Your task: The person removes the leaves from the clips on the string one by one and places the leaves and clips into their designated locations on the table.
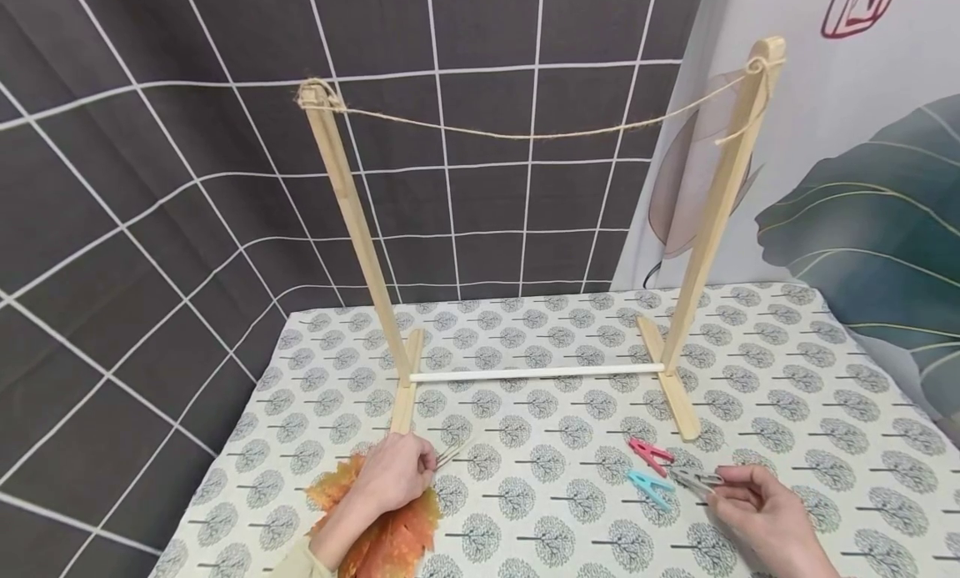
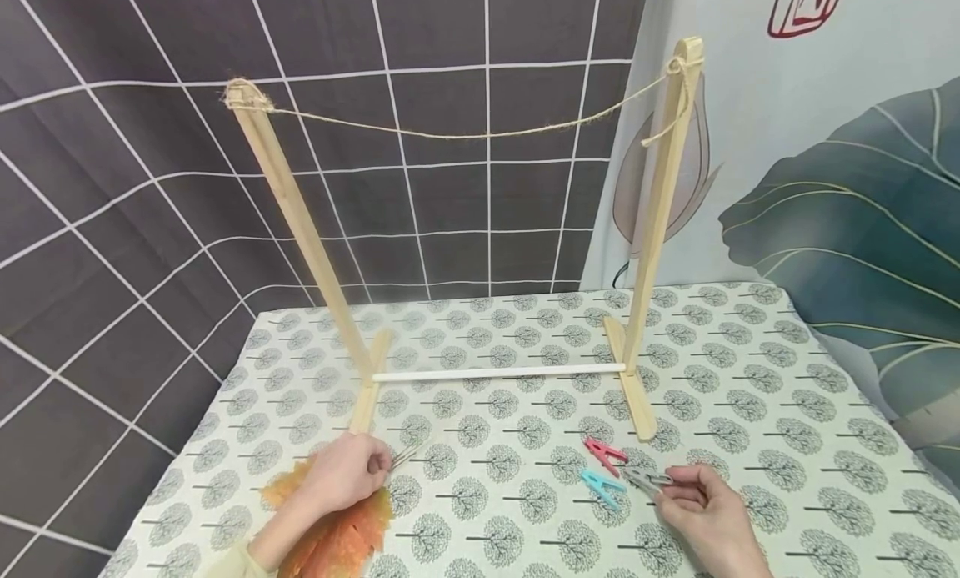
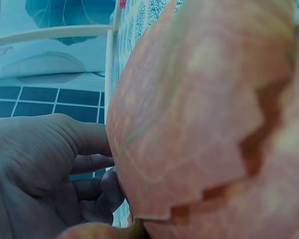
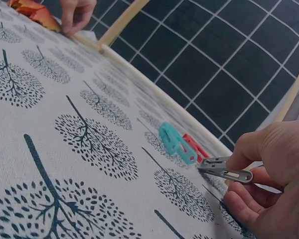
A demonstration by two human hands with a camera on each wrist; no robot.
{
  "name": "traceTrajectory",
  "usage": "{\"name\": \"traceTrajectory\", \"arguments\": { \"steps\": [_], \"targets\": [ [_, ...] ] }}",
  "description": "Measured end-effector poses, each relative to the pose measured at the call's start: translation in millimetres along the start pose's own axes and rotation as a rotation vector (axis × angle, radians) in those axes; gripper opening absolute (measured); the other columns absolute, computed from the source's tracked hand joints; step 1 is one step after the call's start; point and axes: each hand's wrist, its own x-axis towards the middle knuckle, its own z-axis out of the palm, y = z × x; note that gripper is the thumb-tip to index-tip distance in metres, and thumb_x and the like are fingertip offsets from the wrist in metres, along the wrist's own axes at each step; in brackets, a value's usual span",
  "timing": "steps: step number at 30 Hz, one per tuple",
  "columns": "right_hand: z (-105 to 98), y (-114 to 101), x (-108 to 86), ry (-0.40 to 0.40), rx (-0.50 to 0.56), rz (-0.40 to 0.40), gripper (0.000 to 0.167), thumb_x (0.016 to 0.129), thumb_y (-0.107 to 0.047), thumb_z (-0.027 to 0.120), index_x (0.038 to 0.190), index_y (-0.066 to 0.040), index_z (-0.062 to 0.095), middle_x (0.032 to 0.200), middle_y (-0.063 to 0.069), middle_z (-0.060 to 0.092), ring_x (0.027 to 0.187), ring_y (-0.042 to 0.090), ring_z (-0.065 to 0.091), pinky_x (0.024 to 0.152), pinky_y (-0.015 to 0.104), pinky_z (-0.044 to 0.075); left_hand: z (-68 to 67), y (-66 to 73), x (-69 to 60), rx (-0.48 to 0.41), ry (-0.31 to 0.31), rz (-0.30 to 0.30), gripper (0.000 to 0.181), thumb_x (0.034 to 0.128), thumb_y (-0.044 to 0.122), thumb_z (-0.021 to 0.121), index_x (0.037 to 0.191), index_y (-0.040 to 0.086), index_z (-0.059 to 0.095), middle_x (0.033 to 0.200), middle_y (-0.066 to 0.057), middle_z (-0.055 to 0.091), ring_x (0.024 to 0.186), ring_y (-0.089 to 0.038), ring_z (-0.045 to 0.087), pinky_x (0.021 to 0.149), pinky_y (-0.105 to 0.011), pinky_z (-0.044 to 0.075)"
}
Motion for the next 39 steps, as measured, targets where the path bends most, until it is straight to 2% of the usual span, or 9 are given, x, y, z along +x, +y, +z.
{"name": "traceTrajectory", "arguments": {
  "steps": [6, 12, 18, 25, 28, 34, 36, 39],
  "targets": [
    [1.4, 1.6, -0.8, 0.013, -0.001, -0.041, 0.054, 0.083, 0.001, 0.076, 0.125, 0.015, 0.046, 0.101, 0.012, 0.067, 0.08, 0.002, 0.061, 0.072, 0.02, 0.054, 2.8, 0.4, 0.7, 0.028, 0.018, 0.0, 0.023, 0.0712, -0.003, 0.073, 0.066, 0.017, 0.065, 0.057, 0.013, 0.051, 0.05, -0.005, 0.044, 0.046, -0.025, 0.04],
    [3.5, 3.8, -1.3, 0.047, -0.056, -0.083, 0.048, 0.082, 0.0, 0.077, 0.12, 0.014, 0.051, 0.098, 0.011, 0.066, 0.077, 0.002, 0.06, 0.07, 0.02, 0.054, 5.1, -0.2, 1.0, 0.05, 0.03, 0.005, 0.025, 0.0713, -0.003, 0.074, 0.065, 0.018, 0.063, 0.058, 0.012, 0.05, 0.051, -0.006, 0.044, 0.047, -0.026, 0.04],
    [3.5, 4.1, -0.2, 0.056, -0.131, -0.088, 0.046, 0.081, -0.002, 0.076, 0.118, 0.012, 0.054, 0.1, 0.012, 0.065, 0.077, 0.002, 0.058, 0.069, 0.02, 0.052, 6.1, -1.0, 0.2, 0.064, 0.043, 0.027, 0.026, 0.0721, -0.003, 0.074, 0.065, 0.019, 0.061, 0.056, 0.013, 0.048, 0.05, -0.005, 0.042, 0.047, -0.027, 0.039],
    [1.1, 4.4, 1.2, 0.032, -0.258, -0.083, 0.046, 0.082, -0.01, 0.077, 0.119, 0.008, 0.055, 0.099, 0.011, 0.063, 0.075, 0.012, 0.056, 0.064, 0.023, 0.048, 6.6, -0.6, -1.0, 0.055, 0.045, 0.025, 0.026, 0.0731, -0.003, 0.075, 0.066, 0.018, 0.061, 0.056, 0.013, 0.048, 0.05, -0.005, 0.042, 0.047, -0.026, 0.039],
    [2.1, 6.2, 0.7, 0.045, -0.322, -0.122, 0.044, 0.081, -0.011, 0.077, 0.116, 0.007, 0.057, 0.096, 0.009, 0.062, 0.073, 0.012, 0.052, 0.063, 0.023, 0.045, 7.8, -0.4, -1.3, 0.053, 0.045, 0.019, 0.026, 0.0735, -0.003, 0.075, 0.067, 0.018, 0.061, 0.056, 0.013, 0.049, 0.05, -0.005, 0.043, 0.046, -0.026, 0.039],
    [4.8, 10.5, -2.0, 0.126, -0.411, -0.269, 0.04, 0.075, -0.007, 0.081, 0.107, 0.003, 0.061, 0.089, 0.003, 0.059, 0.072, 0.007, 0.049, 0.062, 0.023, 0.044, 9.8, 0.1, -1.8, 0.055, 0.051, 0.016, 0.027, 0.0734, -0.003, 0.074, 0.066, 0.018, 0.06, 0.057, 0.013, 0.048, 0.05, -0.005, 0.043, 0.047, -0.026, 0.039],
    [4.4, 10.1, -1.5, 0.126, -0.44, -0.278, 0.04, 0.074, -0.009, 0.082, 0.107, 0.002, 0.062, 0.09, 0.003, 0.059, 0.075, 0.01, 0.05, 0.064, 0.024, 0.045, 9.7, 0.4, -2.0, 0.056, 0.053, 0.018, 0.027, 0.0733, -0.004, 0.074, 0.066, 0.018, 0.06, 0.057, 0.013, 0.048, 0.051, -0.005, 0.043, 0.047, -0.027, 0.039],
    [3.1, 7.7, 0.6, 0.092, -0.471, -0.249, 0.041, 0.075, -0.012, 0.081, 0.107, 0.003, 0.061, 0.092, 0.004, 0.059, 0.08, 0.016, 0.052, 0.066, 0.027, 0.045, 9.9, 0.3, -2.0, 0.057, 0.053, 0.022, 0.026, 0.0733, -0.004, 0.074, 0.067, 0.018, 0.06, 0.058, 0.013, 0.049, 0.051, -0.005, 0.043, 0.048, -0.027, 0.04]
  ]
}}
